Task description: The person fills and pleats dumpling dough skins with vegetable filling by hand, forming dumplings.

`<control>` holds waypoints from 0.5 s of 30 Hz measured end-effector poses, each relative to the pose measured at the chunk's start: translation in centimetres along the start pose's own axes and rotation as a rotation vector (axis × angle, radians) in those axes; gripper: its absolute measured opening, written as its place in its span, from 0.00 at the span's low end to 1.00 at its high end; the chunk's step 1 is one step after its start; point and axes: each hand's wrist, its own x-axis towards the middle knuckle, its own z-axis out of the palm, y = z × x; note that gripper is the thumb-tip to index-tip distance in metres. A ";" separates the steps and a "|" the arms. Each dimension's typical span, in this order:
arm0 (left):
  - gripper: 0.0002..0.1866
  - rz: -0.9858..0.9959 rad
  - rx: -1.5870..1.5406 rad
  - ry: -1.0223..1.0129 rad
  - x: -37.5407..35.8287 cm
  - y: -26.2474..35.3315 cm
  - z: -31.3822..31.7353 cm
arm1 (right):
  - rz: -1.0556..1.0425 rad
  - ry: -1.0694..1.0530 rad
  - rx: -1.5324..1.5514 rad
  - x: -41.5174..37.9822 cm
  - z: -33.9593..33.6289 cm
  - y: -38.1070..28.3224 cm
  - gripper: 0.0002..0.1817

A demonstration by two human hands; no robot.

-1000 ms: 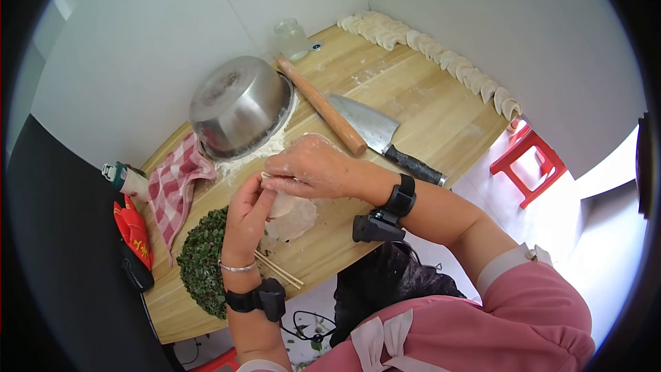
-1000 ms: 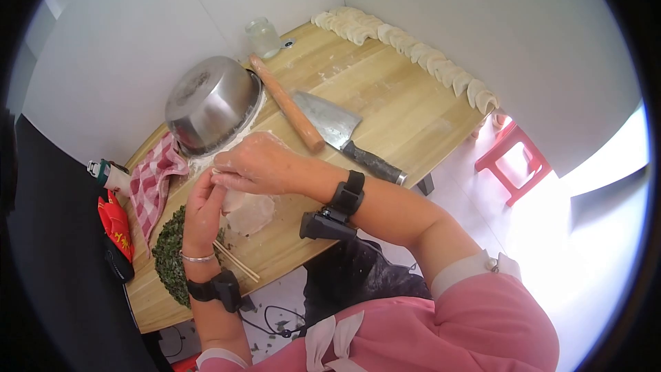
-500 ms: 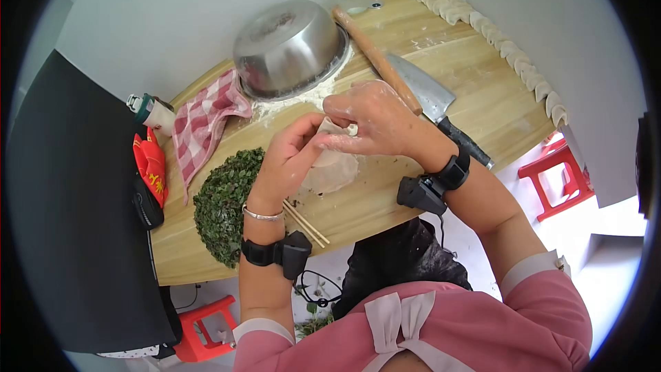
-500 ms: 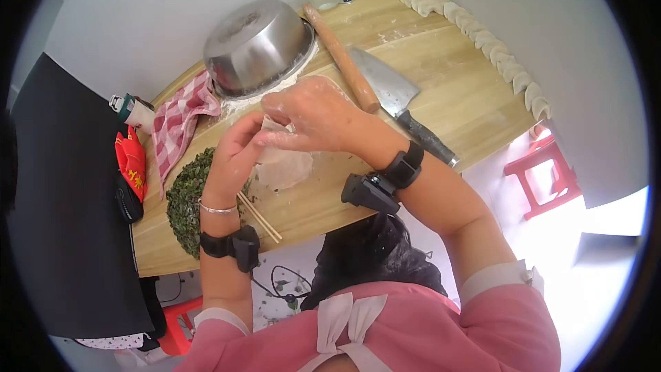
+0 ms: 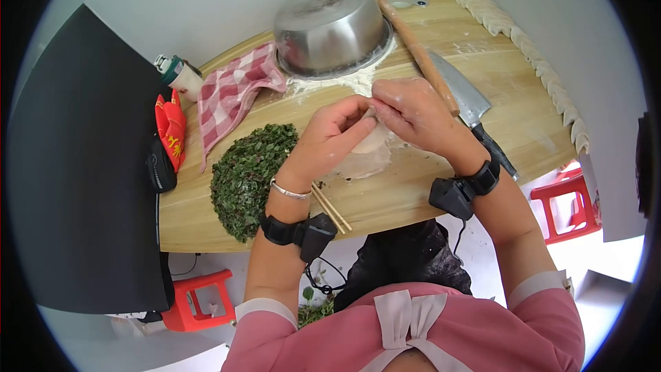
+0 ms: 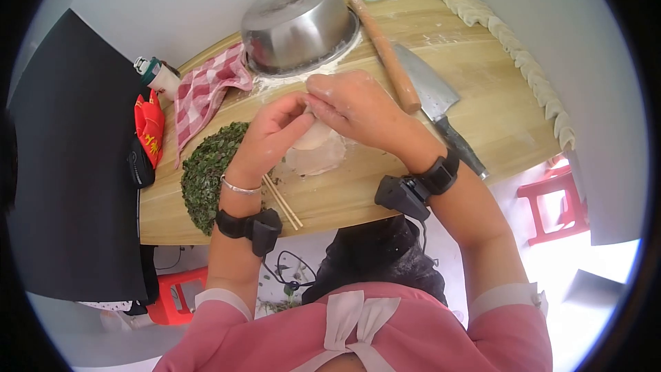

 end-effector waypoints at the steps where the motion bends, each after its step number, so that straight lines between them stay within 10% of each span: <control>1: 0.10 -0.007 0.001 -0.018 0.1 -0.2 -0.2 | -0.004 0.013 -0.016 -0.1 0.0 -0.1 0.11; 15: 0.09 -0.060 -0.125 0.025 0.2 0.0 0.6 | 0.352 0.015 0.471 0.0 0.4 0.7 0.19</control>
